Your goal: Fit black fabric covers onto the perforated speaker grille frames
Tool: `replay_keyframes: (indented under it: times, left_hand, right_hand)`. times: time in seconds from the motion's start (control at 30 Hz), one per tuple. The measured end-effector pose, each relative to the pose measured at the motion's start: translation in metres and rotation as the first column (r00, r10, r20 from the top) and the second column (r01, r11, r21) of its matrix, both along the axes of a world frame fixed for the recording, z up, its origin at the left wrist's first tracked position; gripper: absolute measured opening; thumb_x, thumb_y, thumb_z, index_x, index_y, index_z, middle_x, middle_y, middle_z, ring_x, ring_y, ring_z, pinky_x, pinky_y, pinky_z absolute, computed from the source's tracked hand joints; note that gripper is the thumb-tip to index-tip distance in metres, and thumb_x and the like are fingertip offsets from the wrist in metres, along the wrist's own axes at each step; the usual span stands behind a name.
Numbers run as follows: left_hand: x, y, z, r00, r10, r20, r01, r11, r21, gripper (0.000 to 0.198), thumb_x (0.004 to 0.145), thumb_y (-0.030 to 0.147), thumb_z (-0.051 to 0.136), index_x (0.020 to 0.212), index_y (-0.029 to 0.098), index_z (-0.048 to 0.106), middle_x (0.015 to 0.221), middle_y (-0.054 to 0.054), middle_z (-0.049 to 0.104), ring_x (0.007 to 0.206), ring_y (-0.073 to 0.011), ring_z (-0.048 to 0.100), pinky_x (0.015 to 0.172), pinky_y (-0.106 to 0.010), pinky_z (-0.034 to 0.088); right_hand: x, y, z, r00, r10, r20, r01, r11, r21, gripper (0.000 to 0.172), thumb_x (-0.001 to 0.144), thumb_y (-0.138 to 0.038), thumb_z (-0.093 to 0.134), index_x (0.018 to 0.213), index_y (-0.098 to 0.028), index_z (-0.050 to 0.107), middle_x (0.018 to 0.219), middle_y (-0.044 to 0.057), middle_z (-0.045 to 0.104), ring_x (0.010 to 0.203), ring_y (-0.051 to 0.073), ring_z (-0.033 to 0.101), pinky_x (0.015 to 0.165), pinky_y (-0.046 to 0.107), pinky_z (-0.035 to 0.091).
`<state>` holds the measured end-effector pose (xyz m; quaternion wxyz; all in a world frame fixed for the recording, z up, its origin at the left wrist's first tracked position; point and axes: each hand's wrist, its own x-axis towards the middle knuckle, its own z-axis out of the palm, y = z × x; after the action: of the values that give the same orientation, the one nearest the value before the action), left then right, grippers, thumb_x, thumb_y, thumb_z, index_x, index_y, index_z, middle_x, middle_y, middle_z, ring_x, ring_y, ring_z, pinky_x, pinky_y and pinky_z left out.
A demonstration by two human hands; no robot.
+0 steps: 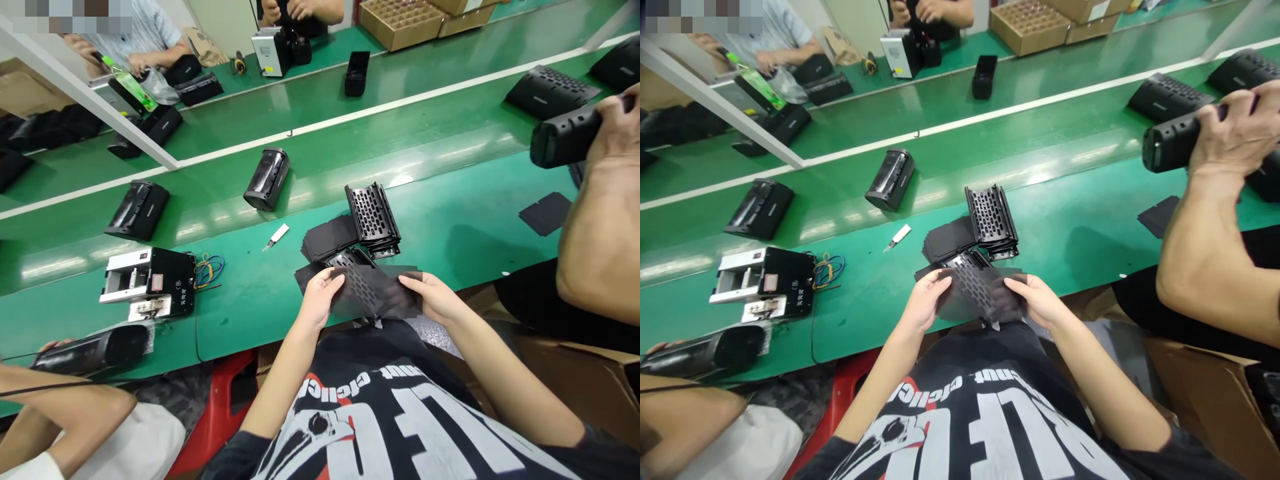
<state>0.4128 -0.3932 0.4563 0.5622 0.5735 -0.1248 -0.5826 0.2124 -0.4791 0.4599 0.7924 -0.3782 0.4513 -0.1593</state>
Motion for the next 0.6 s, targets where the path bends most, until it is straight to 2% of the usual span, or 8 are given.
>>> replay_keyframes:
  times: [0.1,0.13,0.2,0.3,0.4,0.47,0.5,0.6]
  left_hand:
    - [0.009,0.0,-0.016,0.955,-0.114,0.273,0.087,0.99,0.11,0.029,0.069,0.027,0.057,0.096,0.015,0.059,0.077,-0.004,0.061,0.062,-0.0123,0.055,0.056,-0.023,0.044]
    - [0.012,0.0,-0.023,0.899,-0.149,0.411,0.09,0.983,0.158,0.03,0.071,0.026,0.055,0.098,0.015,0.058,0.078,-0.005,0.06,0.062,-0.0123,0.055,0.057,-0.024,0.044]
    - [0.017,0.002,-0.035,0.724,-0.206,0.658,0.064,0.97,0.233,0.033,0.072,0.026,0.053,0.103,0.015,0.056,0.084,-0.006,0.057,0.062,-0.0124,0.053,0.063,-0.027,0.044]
    - [0.019,0.0,-0.046,0.491,-0.294,0.82,0.054,0.95,0.308,0.038,0.074,0.032,0.053,0.109,0.017,0.053,0.098,-0.01,0.053,0.076,-0.0168,0.055,0.075,-0.03,0.043]
    - [0.021,-0.013,-0.046,0.368,-0.367,0.855,0.067,0.927,0.369,0.043,0.077,0.042,0.048,0.111,0.017,0.051,0.108,-0.013,0.05,0.1,-0.0235,0.05,0.086,-0.033,0.038]
    - [0.025,-0.027,-0.045,0.33,-0.42,0.845,0.073,0.904,0.421,0.045,0.077,0.045,0.047,0.111,0.016,0.051,0.111,-0.015,0.049,0.106,-0.0269,0.047,0.087,-0.036,0.036]
    - [0.027,-0.035,-0.045,0.345,-0.458,0.82,0.079,0.884,0.46,0.043,0.075,0.045,0.05,0.107,0.016,0.053,0.11,-0.016,0.051,0.106,-0.029,0.047,0.087,-0.038,0.036]
    - [0.036,-0.057,-0.049,0.484,-0.536,0.692,0.114,0.823,0.557,0.024,0.059,0.031,0.068,0.074,0.013,0.06,0.093,-0.019,0.059,0.096,-0.035,0.052,0.082,-0.044,0.037]
  right_hand:
    - [-0.017,-0.005,0.013,0.96,0.111,-0.258,-0.144,0.983,-0.114,0.033,0.068,-0.044,0.06,0.06,-0.013,0.061,0.054,0.005,0.063,0.048,0.015,0.057,0.047,0.023,0.045]
    - [-0.024,-0.006,0.017,0.919,0.133,-0.371,-0.201,0.968,-0.15,0.034,0.068,-0.044,0.059,0.054,-0.013,0.057,0.049,0.004,0.06,0.043,0.013,0.053,0.041,0.022,0.041]
    - [-0.033,-0.006,0.024,0.834,0.129,-0.536,-0.266,0.945,-0.188,0.037,0.067,-0.042,0.06,0.044,-0.016,0.048,0.038,-0.001,0.051,0.033,0.01,0.044,0.033,0.02,0.033]
    - [-0.03,0.0,0.026,0.827,0.106,-0.552,-0.223,0.963,-0.149,0.035,0.069,-0.039,0.055,0.043,-0.018,0.045,0.035,-0.002,0.047,0.029,0.009,0.04,0.029,0.02,0.028]
    - [-0.014,0.009,0.022,0.872,0.103,-0.478,-0.145,0.988,-0.051,0.031,0.07,-0.038,0.05,0.047,-0.018,0.049,0.038,0.001,0.053,0.028,0.01,0.042,0.027,0.02,0.029]
    - [-0.008,0.012,0.02,0.897,0.099,-0.43,-0.109,0.994,0.001,0.03,0.07,-0.039,0.05,0.048,-0.019,0.049,0.039,0.002,0.054,0.027,0.01,0.042,0.026,0.02,0.028]
    - [-0.008,0.012,0.02,0.907,0.097,-0.409,-0.098,0.995,0.019,0.03,0.069,-0.04,0.05,0.048,-0.019,0.049,0.038,0.002,0.053,0.027,0.01,0.042,0.025,0.02,0.027]
    - [-0.023,0.008,0.022,0.901,0.055,-0.431,-0.051,0.998,0.02,0.03,0.066,-0.04,0.055,0.047,-0.02,0.045,0.034,0.0,0.048,0.026,0.01,0.04,0.025,0.02,0.027]
